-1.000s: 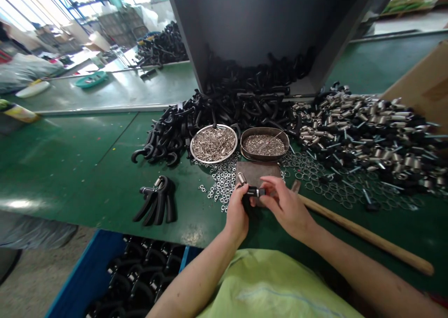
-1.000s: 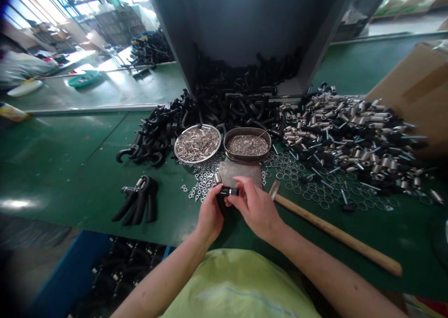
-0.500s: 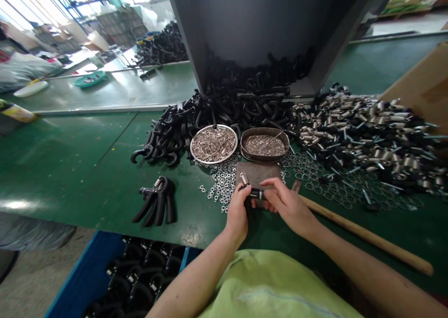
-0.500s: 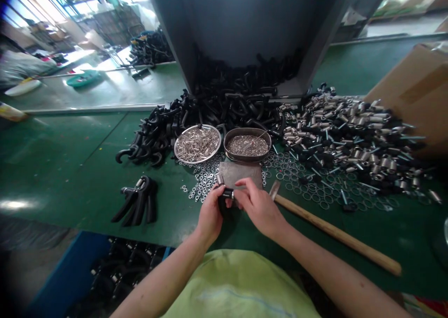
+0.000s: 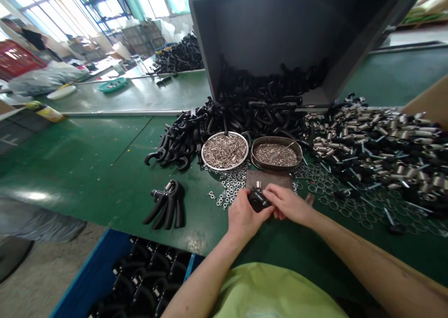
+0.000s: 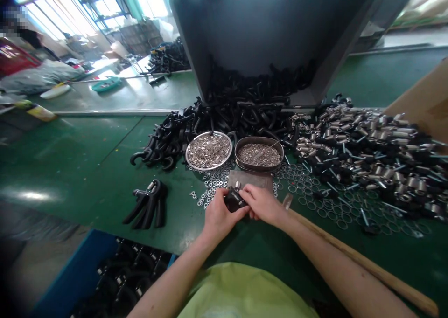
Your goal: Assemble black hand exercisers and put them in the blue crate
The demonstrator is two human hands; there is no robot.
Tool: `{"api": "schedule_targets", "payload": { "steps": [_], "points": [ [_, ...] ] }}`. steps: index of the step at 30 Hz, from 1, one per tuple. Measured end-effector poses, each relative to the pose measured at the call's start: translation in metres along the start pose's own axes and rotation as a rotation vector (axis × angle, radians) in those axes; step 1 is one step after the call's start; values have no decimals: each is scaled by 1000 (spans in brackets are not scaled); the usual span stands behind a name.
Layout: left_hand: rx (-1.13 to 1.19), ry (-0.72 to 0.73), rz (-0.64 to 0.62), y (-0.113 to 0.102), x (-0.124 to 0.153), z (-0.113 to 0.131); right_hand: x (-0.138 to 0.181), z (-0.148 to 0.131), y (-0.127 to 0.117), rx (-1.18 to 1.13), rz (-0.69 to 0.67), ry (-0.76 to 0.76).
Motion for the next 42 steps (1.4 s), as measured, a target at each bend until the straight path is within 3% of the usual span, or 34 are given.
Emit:
{"api": "schedule_targets", "payload": {
  "steps": [3,6,10,15,22,29,33,36,42],
  "points": [
    [-269,164,-101,8,-4,4,-32,-40,-23,466,248,-325],
    [-469,316,-126,14,-4,12,-71,-78,-17,776,339,-539],
    [-529,368,-121,16,-3,15,-119,-102,3,926,275,-594],
    [-522,388,-128,17,-3,11,-137,-105,8,921,247,-556],
    [-522,401,-146,18,-6,12,-122,-99,-8,759,332,-501],
    [-496,402,-162,16,-7,11,-46,-52,-40,397,285,-449],
    [-481,409,-189,15,-8,12,-14,-24,-42,437,321,-473],
    [-481,400,-210,15,-9,12,-9,-12,-31,513,249,-498],
    [-481,409,-212,16,-9,13,-13,-20,-11,769,183,-543]
  ]
}}
Point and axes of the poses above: each hand's wrist, its own x-axis away from the middle knuckle, its own y-axis out of the palm, z = x × y, the point moved 6 cm from there along -x, towards the middle knuckle, and after that the axes turned 3 degrees about y, right-handed, at the moved point
